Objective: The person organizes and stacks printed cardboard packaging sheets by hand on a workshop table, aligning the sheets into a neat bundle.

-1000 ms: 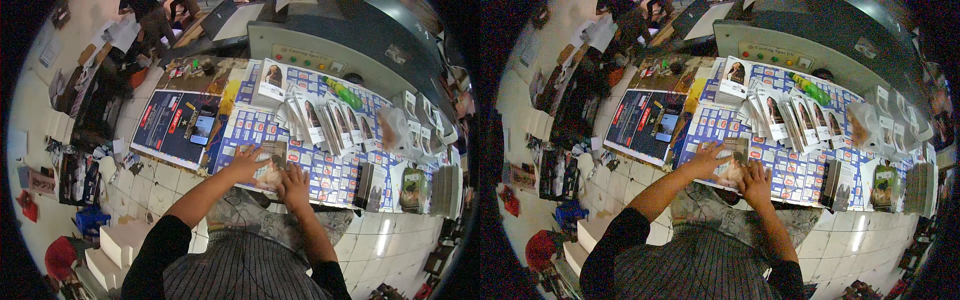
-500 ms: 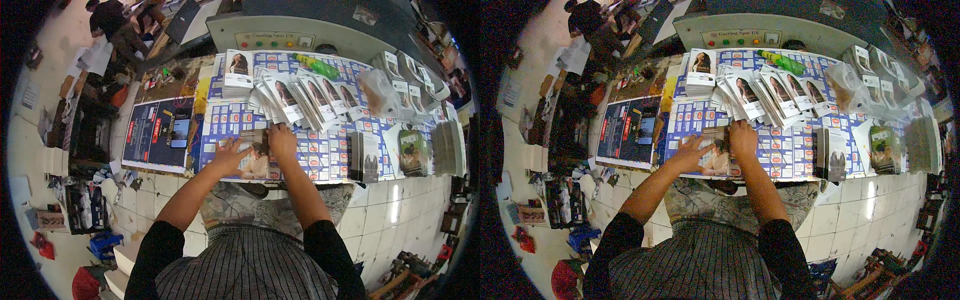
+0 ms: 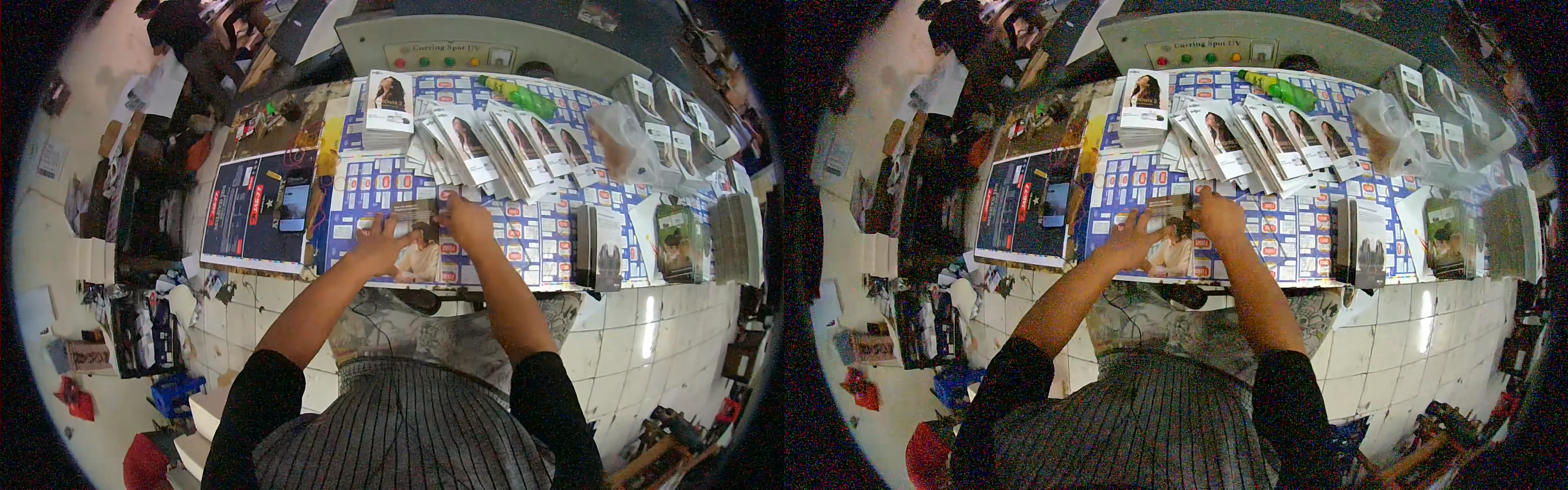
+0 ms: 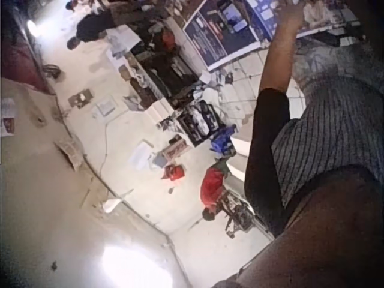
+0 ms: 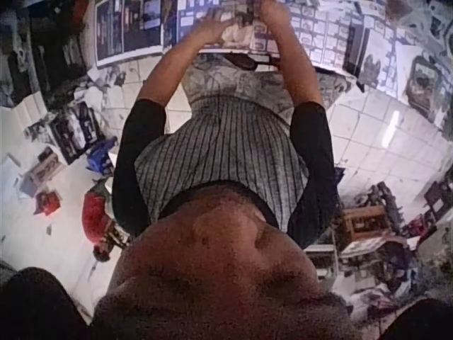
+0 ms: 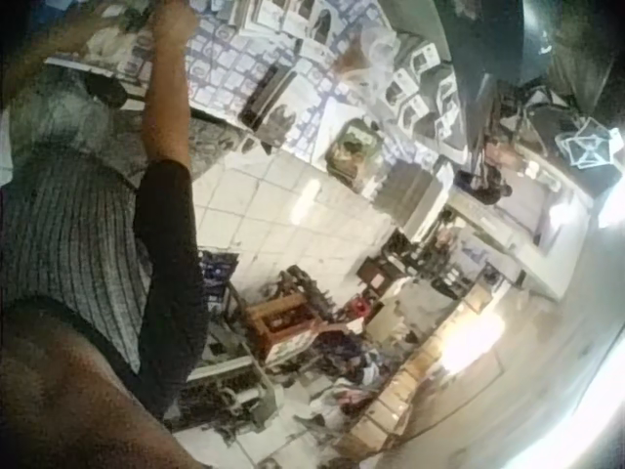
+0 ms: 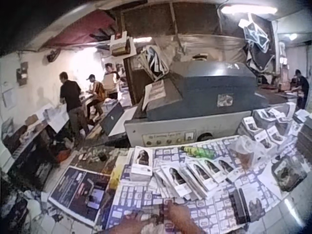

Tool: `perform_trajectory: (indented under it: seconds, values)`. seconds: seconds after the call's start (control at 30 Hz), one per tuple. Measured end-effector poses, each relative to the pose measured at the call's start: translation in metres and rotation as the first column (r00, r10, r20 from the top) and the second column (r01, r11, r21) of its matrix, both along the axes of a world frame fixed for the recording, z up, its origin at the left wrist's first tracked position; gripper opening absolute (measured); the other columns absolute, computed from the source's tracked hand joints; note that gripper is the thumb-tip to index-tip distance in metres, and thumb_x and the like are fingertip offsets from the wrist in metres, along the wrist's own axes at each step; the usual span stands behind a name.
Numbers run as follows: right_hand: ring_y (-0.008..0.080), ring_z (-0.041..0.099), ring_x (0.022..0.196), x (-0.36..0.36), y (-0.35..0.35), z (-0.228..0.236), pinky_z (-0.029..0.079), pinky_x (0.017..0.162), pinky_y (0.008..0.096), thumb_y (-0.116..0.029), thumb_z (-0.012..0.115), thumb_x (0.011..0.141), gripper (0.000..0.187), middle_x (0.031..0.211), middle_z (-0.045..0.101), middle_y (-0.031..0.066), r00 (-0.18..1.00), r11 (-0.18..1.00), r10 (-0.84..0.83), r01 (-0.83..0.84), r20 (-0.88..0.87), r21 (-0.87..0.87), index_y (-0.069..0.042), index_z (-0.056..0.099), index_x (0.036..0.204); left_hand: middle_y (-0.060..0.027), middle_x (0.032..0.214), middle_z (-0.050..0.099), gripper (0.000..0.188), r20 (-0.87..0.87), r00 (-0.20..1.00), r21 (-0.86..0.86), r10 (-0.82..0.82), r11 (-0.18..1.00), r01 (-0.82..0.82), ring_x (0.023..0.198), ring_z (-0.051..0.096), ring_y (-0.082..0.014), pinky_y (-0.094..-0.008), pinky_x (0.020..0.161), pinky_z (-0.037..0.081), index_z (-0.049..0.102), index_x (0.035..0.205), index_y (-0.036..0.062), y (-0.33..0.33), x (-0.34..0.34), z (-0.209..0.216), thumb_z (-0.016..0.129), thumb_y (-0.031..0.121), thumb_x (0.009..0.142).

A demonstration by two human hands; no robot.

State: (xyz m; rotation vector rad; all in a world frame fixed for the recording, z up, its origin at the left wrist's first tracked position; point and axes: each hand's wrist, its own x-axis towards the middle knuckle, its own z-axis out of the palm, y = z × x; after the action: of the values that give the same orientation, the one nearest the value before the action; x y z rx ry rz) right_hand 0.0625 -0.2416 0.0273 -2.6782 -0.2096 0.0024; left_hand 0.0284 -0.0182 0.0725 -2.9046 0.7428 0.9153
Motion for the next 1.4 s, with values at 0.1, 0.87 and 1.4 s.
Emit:
perform_trajectory:
  seconds: [0.1,0.87,1.4]
  values:
    - [0.0358,0.071,0.083,-0.033,-0.005,0.016,0.056,0.066,0.0471,-0.04,0.076,0.079,0.057,0.092,0.071,0.015,0.986,0.99,0.125,-0.131,-0.111,-0.047,-0.004,0.056,0.118,-0.0203,0.162,0.014,0.108,-0.007,1.0,0.016,0.005,1.0,-0.005,0.146,0.013,-0.054,-0.0785,0.102,0.029,0.032,0.151,0.0433,0.004,-0.002,0.002,0.092,0.041,0.061]
    - [0.0415,0.066,0.101,-0.075,0.048,0.002,0.053,0.086,0.0451,-0.032,0.073,0.085,0.063,0.112,0.065,0.0274,0.905,0.798,-0.053,0.293,-0.423,0.527,0.006,0.05,0.13,-0.0146,0.167,0.01,0.105,0.13,0.991,-0.211,-0.032,0.976,0.059,0.152,0.009,-0.042,-0.0692,0.113,0.014,0.022,0.159,0.0288,0.044,-0.015,-0.03,0.078,0.056,0.074]
    - [0.0339,0.066,0.094,-0.109,0.088,0.044,0.056,0.072,0.0435,-0.032,0.073,0.081,0.073,0.109,0.058,0.0173,0.996,0.996,0.092,-0.091,0.024,-0.023,0.002,0.043,0.139,-0.0172,0.166,0.007,0.09,0.089,0.995,-0.089,-0.034,0.995,0.042,0.152,0.006,-0.0435,-0.0716,0.113,0.014,0.025,0.158,0.019,0.043,-0.011,-0.036,0.074,0.037,0.084]
